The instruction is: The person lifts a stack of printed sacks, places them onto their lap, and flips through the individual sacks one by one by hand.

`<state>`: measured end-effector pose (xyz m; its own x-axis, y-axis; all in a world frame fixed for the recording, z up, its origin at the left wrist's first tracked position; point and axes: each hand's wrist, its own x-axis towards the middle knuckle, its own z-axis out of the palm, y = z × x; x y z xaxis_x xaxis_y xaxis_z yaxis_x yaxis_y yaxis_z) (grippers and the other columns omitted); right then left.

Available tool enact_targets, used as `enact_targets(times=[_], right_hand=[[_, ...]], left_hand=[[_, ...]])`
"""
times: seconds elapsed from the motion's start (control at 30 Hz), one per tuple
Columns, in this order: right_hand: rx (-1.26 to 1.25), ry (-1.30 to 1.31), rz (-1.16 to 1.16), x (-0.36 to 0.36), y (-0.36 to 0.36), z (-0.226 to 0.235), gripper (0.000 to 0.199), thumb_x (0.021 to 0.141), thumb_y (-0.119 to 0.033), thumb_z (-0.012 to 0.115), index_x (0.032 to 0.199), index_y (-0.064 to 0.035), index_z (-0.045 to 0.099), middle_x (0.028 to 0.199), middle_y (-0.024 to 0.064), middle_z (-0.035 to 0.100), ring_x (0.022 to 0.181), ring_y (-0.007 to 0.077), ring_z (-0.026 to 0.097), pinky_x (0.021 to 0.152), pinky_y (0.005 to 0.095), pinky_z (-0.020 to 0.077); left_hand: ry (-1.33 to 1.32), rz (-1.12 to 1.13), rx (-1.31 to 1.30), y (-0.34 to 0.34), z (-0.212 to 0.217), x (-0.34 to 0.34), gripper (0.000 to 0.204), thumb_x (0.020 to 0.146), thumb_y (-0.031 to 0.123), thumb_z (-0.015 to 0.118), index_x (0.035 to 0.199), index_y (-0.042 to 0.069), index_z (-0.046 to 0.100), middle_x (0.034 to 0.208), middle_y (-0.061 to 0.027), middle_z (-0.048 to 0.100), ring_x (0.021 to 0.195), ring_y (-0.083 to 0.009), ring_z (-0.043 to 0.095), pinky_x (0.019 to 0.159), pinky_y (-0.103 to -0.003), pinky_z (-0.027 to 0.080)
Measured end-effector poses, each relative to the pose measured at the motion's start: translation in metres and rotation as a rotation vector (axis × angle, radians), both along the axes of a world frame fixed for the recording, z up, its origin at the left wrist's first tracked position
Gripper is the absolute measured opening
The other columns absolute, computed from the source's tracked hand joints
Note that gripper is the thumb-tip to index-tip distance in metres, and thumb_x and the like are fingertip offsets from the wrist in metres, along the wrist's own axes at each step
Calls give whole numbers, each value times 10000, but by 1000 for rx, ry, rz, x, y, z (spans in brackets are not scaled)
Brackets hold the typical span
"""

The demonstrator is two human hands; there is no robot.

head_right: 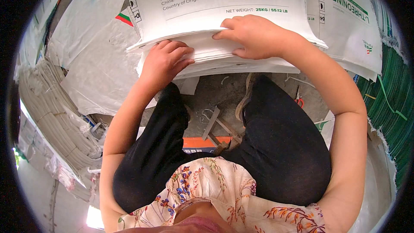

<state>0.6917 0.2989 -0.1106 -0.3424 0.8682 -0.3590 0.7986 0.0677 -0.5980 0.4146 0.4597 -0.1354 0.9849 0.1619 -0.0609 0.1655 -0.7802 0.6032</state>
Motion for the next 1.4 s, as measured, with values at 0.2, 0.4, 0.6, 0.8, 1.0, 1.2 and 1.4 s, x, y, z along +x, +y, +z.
enact_targets(times=[0.2, 0.4, 0.6, 0.8, 1.0, 1.2, 1.4], right_hand=[[-10, -145, 87, -7, -2, 12, 723, 800, -61, 753, 1494, -97, 553, 1438, 157, 572, 1194, 330, 645, 1027, 435, 501], [-30, -133, 81, -8, -1, 13, 757, 799, -36, 721, 1528, -91, 525, 1505, 159, 533, 1235, 330, 631, 1061, 439, 492], [52, -96, 56, 3, 0, 6, 690, 826, -16, 688, 1498, -104, 560, 1460, 158, 566, 1188, 350, 653, 1026, 451, 534], [236, -15, -179, 16, 5, -8, 673, 873, 132, 557, 1374, -304, 668, 1440, 144, 617, 1051, 357, 712, 889, 454, 597], [98, -157, 27, 5, -4, -9, 315, 875, -69, 726, 1177, -159, 734, 1248, 123, 671, 1048, 338, 696, 900, 446, 572], [93, -158, -9, -4, -6, 1, 425, 854, -331, 837, 1200, -118, 712, 1188, 107, 652, 1080, 314, 669, 936, 430, 519], [86, -207, -2, -7, -8, 6, 502, 844, -346, 846, 1256, -107, 689, 1218, 105, 636, 1129, 289, 657, 1000, 414, 486]], left_hand=[[47, -25, 83, -2, 3, -1, 256, 923, 291, 784, 1120, 131, 756, 1083, -33, 739, 1024, -267, 689, 882, -418, 556], [80, -27, 88, -2, 1, 1, 269, 942, 306, 764, 1140, 125, 751, 1083, -47, 743, 1014, -284, 699, 873, -426, 568], [34, -33, 47, 2, 0, 7, 272, 918, 224, 786, 1171, 130, 752, 1119, -63, 742, 1024, -303, 699, 881, -429, 572], [-304, 71, 242, 0, 3, 6, 327, 906, 95, 704, 1220, 176, 750, 1167, -29, 705, 1014, -256, 673, 868, -413, 556], [-47, -45, -41, -5, 2, 5, 230, 869, 220, 825, 1081, 154, 765, 984, -36, 688, 918, -276, 654, 818, -412, 555], [17, -99, 85, -1, -1, 5, 269, 895, 265, 802, 1131, 147, 753, 998, -44, 694, 948, -279, 666, 830, -422, 564], [1, -127, 60, -2, 3, 10, 264, 922, 273, 784, 1147, 141, 746, 1056, -46, 723, 994, -278, 686, 859, -404, 581]])
